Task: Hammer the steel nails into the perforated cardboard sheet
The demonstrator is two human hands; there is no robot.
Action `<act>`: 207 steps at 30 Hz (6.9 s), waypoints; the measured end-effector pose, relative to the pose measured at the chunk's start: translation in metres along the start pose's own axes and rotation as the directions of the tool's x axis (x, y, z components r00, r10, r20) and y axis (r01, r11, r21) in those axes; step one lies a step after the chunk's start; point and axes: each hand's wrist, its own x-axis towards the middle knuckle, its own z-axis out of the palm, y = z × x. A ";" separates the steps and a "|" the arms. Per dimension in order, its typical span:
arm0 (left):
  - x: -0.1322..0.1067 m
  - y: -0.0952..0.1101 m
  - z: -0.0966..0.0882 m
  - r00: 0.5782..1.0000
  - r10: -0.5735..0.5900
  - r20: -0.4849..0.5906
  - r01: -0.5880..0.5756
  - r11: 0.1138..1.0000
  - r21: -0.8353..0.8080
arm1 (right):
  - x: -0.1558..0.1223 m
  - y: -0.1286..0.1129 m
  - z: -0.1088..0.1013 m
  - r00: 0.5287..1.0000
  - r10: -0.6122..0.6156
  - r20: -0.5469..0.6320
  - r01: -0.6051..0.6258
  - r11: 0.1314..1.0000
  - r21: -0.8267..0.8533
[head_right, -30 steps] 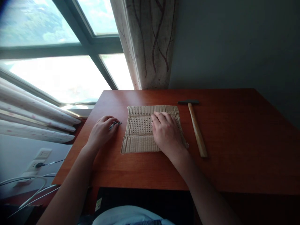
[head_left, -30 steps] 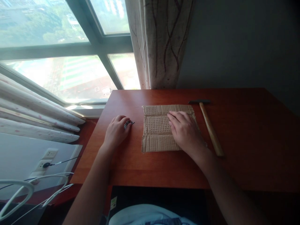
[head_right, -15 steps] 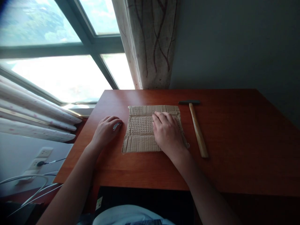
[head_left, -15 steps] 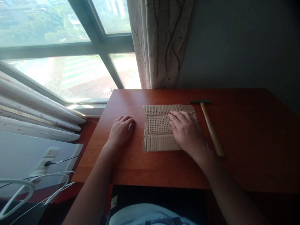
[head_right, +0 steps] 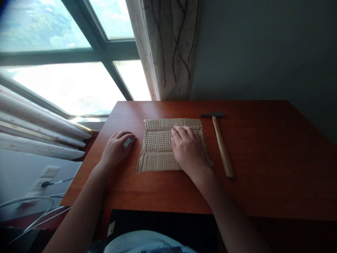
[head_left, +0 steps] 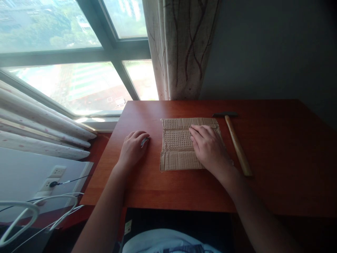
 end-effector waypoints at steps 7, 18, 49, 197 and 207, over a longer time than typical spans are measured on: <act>-0.011 0.000 -0.004 0.992 -0.122 -0.018 0.122 0.992 -0.025 | 0.000 0.000 0.000 1.000 -0.001 -0.004 0.001 1.000 -0.006; -0.018 0.006 -0.002 0.966 -0.256 -0.024 0.253 0.962 -0.098 | 0.000 0.000 0.001 1.000 -0.002 -0.002 0.002 1.000 -0.011; -0.013 0.035 -0.008 0.963 -0.267 -0.026 0.268 0.953 0.141 | -0.004 0.004 -0.021 0.995 0.011 -0.103 0.000 0.995 0.103; -0.039 0.042 0.010 0.884 -0.457 -0.100 0.256 0.651 -0.714 | 0.070 0.052 0.002 0.982 0.111 0.154 -0.133 0.981 0.141; -0.021 0.076 -0.037 0.874 -0.457 -0.168 0.135 0.559 -0.818 | 0.056 0.041 0.002 0.970 0.094 0.226 -0.115 0.990 0.084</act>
